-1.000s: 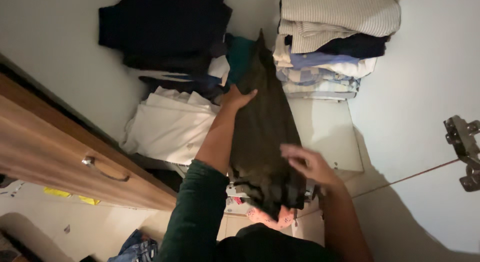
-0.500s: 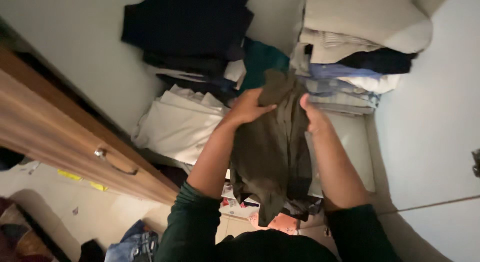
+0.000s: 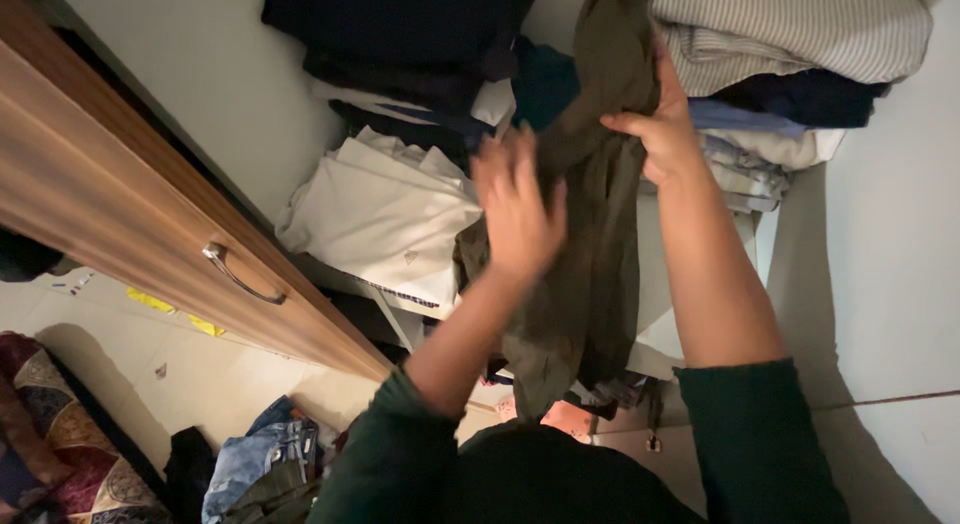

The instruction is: The person folds several garments by hand, including a dark t-shirt, a striped shirt, and a pair of trousers. Each item is smoothed, folded into a compact shape, and placed on a shelf inside a wardrobe.

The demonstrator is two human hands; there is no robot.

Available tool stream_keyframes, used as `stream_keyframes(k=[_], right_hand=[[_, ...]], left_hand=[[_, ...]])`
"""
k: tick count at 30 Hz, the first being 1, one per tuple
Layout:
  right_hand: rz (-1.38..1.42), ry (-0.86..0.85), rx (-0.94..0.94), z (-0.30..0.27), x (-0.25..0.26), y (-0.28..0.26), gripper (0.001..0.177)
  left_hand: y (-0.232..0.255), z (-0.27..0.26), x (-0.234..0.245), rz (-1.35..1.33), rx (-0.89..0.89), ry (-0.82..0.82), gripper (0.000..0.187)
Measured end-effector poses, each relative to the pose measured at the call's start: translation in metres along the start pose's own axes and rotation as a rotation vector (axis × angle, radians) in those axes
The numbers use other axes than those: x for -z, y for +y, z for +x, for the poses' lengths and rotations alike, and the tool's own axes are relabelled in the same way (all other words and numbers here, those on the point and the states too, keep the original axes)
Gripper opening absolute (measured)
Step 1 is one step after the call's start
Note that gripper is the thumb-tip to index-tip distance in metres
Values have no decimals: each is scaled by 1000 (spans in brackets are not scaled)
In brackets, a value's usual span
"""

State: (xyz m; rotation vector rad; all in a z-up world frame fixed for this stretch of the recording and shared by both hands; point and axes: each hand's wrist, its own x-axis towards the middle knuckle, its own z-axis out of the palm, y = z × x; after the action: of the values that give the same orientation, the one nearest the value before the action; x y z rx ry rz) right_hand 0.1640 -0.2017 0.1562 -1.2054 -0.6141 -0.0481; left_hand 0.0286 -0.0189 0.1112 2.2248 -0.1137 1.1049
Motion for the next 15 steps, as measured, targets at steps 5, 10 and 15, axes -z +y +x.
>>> stream_keyframes(k=[5, 10, 15], right_hand=[[-224, -85, 139, 18, 4, -9, 119], [-567, -123, 106, 26, 9, 7, 117], [-915, -353, 65, -46, -5, 22, 113]], left_hand=[[2, -94, -11, 213, -247, -590, 82], [-33, -78, -62, 309, -197, -688, 75], [-62, -48, -114, 327, 27, -849, 74]])
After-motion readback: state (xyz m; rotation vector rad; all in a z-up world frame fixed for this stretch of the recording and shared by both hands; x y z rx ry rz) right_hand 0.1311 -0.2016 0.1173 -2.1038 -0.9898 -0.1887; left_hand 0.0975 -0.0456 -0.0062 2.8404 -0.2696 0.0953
